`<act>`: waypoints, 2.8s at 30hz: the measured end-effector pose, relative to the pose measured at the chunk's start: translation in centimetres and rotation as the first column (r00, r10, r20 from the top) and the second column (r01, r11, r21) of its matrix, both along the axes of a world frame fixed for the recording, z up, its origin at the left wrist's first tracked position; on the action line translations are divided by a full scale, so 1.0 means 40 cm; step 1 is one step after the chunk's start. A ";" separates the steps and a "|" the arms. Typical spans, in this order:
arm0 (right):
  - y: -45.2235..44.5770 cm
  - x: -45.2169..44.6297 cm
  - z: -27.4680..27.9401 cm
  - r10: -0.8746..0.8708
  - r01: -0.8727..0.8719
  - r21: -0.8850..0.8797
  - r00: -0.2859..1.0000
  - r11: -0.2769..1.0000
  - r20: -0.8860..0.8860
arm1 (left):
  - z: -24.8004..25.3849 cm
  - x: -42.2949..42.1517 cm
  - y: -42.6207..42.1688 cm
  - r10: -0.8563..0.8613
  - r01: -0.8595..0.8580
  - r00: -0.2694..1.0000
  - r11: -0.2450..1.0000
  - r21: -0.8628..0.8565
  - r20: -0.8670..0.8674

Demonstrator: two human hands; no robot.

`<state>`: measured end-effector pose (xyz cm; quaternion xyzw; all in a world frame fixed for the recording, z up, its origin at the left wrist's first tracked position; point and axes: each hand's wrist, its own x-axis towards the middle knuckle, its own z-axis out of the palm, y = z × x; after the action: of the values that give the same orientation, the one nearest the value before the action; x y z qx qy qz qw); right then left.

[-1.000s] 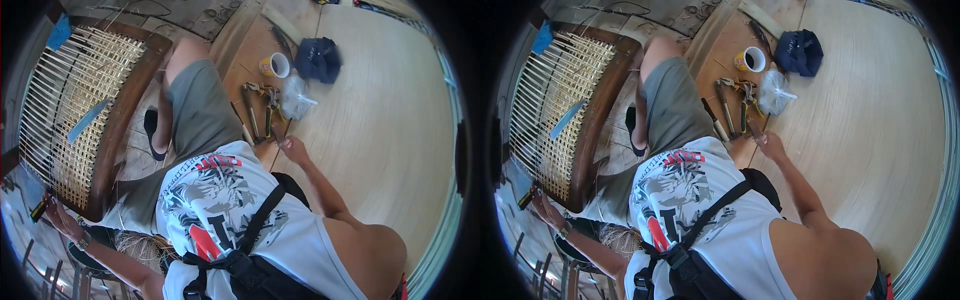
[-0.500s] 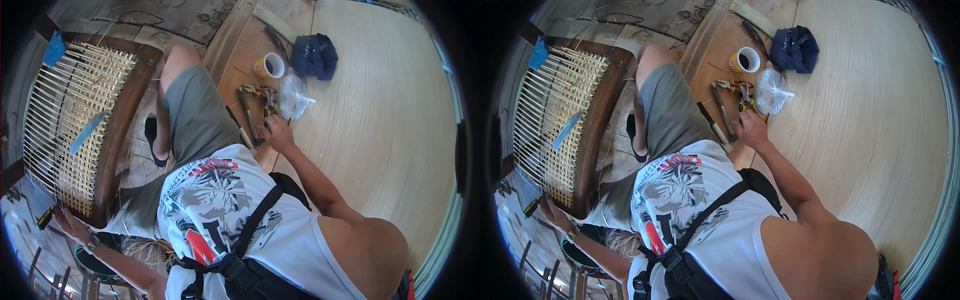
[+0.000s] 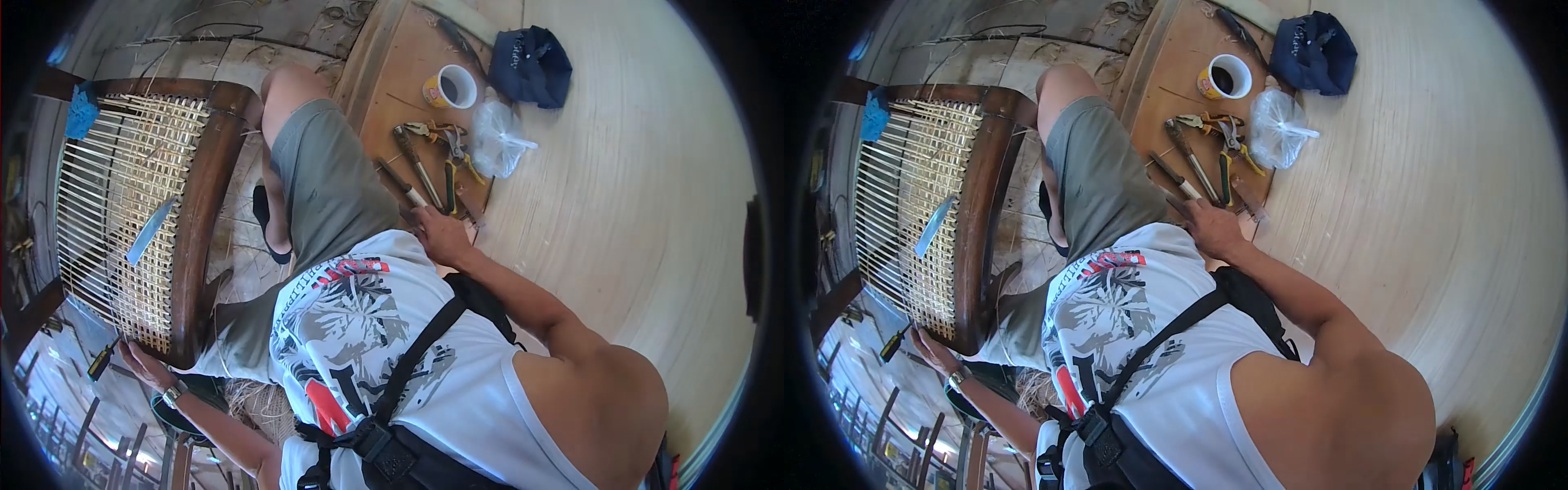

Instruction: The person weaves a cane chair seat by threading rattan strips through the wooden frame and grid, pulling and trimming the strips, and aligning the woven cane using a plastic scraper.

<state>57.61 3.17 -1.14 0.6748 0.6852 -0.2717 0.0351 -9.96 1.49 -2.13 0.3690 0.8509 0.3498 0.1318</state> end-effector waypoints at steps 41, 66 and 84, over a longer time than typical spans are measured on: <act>0.856 -0.823 0.571 0.340 -0.541 -0.155 0.700 0.827 -0.628 | 0.229 0.177 0.013 0.295 -0.239 0.942 0.924 0.299 -0.158; 0.825 -1.310 0.508 0.823 -0.867 0.064 0.443 0.494 -0.355 | 0.195 0.082 0.091 0.183 -0.095 0.955 0.935 0.343 -0.234; 0.745 -1.394 0.538 0.879 -0.895 -0.348 0.384 0.278 -0.284 | 0.191 0.110 0.080 0.244 -0.168 0.954 0.916 0.363 -0.174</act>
<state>1.86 32.95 20.38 0.1462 0.8602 -0.3675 0.3219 -5.56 4.69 5.50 0.3298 0.8200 0.4631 -0.0656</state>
